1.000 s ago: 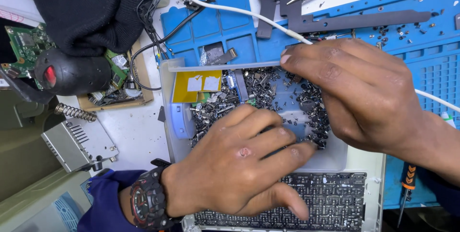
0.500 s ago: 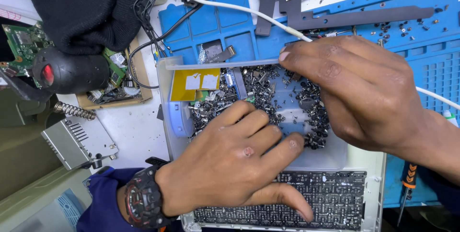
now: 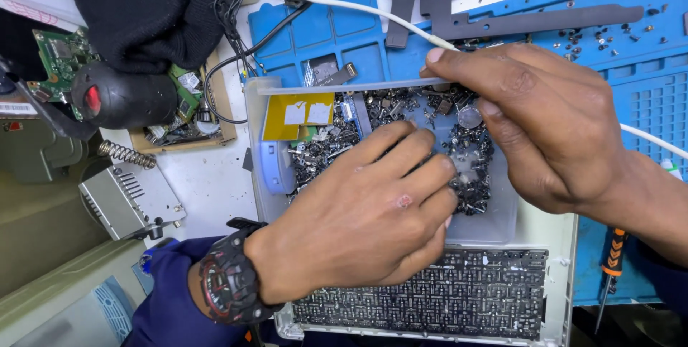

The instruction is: The person sorts through a container of small electronic components, picking up and examining individual items like capacitors and chips. They manipulate the components with their fingers, occasionally placing them back into the container or onto the workbench.

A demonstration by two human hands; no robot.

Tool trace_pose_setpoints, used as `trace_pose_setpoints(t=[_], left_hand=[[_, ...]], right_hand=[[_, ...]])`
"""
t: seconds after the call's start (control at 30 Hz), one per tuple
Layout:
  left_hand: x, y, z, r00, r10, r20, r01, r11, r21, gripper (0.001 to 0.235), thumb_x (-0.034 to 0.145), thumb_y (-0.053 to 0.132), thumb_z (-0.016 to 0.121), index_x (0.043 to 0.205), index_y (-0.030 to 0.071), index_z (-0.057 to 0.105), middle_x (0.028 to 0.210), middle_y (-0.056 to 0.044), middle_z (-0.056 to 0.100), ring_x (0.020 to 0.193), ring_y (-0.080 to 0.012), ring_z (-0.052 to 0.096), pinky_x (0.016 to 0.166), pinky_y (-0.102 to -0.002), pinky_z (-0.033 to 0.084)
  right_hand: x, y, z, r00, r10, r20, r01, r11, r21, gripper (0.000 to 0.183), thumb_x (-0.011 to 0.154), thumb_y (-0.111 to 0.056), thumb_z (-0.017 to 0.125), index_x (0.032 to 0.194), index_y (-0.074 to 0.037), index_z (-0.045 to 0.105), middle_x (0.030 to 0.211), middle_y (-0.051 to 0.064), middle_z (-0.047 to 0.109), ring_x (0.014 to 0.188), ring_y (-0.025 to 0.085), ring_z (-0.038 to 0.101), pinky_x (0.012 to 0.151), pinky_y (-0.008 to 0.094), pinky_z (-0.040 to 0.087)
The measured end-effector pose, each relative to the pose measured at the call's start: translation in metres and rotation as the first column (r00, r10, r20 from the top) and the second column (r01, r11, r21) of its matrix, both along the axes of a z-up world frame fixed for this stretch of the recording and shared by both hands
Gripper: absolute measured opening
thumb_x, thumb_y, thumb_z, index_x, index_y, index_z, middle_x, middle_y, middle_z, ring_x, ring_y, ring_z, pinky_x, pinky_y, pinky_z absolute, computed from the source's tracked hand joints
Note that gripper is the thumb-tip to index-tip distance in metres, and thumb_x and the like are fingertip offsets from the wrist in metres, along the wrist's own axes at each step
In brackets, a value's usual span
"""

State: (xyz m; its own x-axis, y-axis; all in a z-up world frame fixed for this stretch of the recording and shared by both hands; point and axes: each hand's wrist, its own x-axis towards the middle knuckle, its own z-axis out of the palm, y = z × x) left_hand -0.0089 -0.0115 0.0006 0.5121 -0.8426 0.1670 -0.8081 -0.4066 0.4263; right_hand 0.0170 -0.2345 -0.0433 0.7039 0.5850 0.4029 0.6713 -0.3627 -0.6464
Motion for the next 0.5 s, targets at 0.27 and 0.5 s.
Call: trace_pose_setpoints(t=[0.27, 0.5], left_hand=[[-0.008, -0.002, -0.012, 0.990, -0.076, -0.118, 0.073, 0.997, -0.028, 0.047, 0.105, 0.039, 0.045, 0.128, 0.004, 0.066, 0.128, -0.015, 0.063, 0.123, -0.0391, 0.057, 0.104, -0.050, 0.045], [0.001, 0.005, 0.006, 0.995, -0.050, -0.083, 0.055, 0.997, 0.061, 0.061, 0.105, 0.052, 0.048, 0.074, 0.005, 0.072, 0.098, -0.009, 0.055, 0.101, -0.0335, 0.053, 0.095, -0.046, 0.044]], right_hand=[[0.002, 0.003, 0.001, 0.999, 0.025, 0.029, -0.026, 1.000, 0.016, 0.038, 0.109, -0.002, 0.032, 0.131, 0.018, 0.056, 0.130, 0.033, 0.068, 0.108, 0.050, 0.071, 0.094, 0.053, 0.057], [0.004, 0.006, 0.008, 0.999, 0.018, 0.038, -0.018, 1.000, -0.008, 0.036, 0.108, 0.000, 0.033, 0.126, 0.016, 0.059, 0.121, 0.030, 0.070, 0.105, 0.047, 0.071, 0.091, 0.051, 0.055]])
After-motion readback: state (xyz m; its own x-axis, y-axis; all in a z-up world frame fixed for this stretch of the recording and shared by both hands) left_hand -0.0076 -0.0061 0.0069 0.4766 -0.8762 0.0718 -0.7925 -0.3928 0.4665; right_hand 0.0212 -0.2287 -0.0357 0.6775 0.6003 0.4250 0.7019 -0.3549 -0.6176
